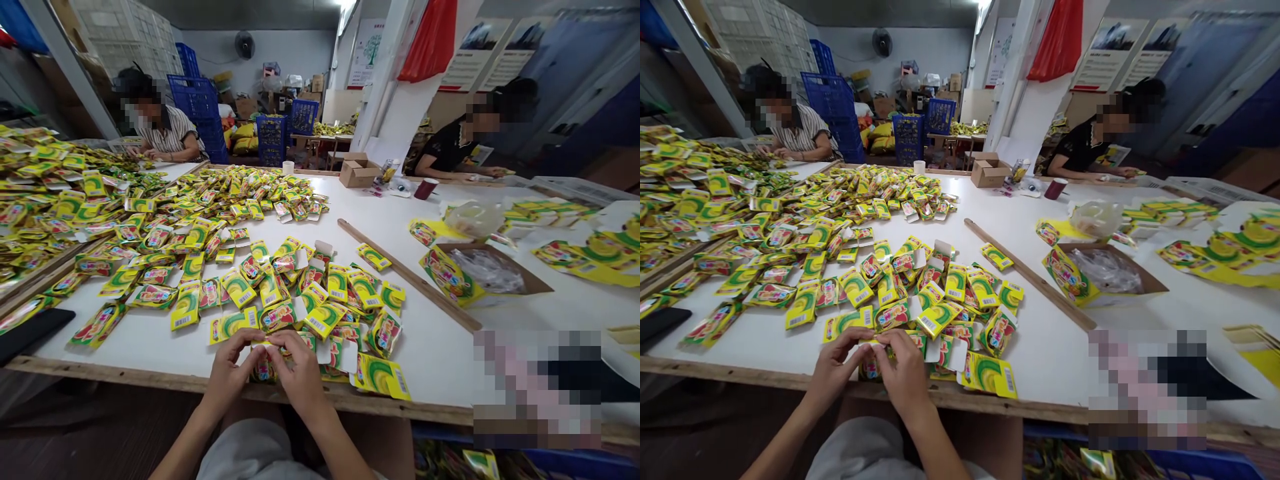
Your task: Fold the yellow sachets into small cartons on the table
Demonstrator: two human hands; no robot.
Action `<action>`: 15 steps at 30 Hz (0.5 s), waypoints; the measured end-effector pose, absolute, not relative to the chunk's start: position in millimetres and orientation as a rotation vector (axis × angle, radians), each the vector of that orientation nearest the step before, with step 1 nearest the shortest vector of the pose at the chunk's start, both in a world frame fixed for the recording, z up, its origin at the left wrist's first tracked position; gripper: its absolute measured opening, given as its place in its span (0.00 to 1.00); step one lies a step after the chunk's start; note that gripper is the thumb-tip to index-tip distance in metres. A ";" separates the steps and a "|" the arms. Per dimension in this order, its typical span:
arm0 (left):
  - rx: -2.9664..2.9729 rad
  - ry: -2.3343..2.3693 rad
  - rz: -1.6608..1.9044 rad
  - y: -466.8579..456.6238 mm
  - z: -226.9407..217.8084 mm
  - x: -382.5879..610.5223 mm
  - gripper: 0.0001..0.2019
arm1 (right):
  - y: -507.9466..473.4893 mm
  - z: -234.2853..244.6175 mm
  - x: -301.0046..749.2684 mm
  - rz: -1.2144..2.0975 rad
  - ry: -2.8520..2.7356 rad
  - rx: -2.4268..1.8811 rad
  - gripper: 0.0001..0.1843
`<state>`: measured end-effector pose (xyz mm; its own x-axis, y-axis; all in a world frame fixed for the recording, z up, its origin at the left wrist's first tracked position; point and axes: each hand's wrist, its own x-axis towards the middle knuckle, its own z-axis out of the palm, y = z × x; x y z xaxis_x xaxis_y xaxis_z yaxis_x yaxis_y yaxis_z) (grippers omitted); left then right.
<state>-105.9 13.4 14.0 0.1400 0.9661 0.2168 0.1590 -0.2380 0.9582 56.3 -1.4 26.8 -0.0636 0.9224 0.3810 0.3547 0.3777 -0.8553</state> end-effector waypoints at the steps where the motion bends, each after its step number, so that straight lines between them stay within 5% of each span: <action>1: 1.535 1.138 1.191 13.4 14.0 -105.0 0.07 | -0.4 27.5 55.6 0.692 -1.628 -1.178 0.05; 15: 1.471 1.147 1.246 18.1 8.5 -103.9 0.07 | 3.1 32.1 54.0 0.651 -1.627 -1.273 0.06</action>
<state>-103.9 18.1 8.5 0.0749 0.9788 0.1906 0.1099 -0.1981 0.9740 54.0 3.1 32.1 -0.0216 0.9379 0.3462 0.4400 0.3199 -0.8391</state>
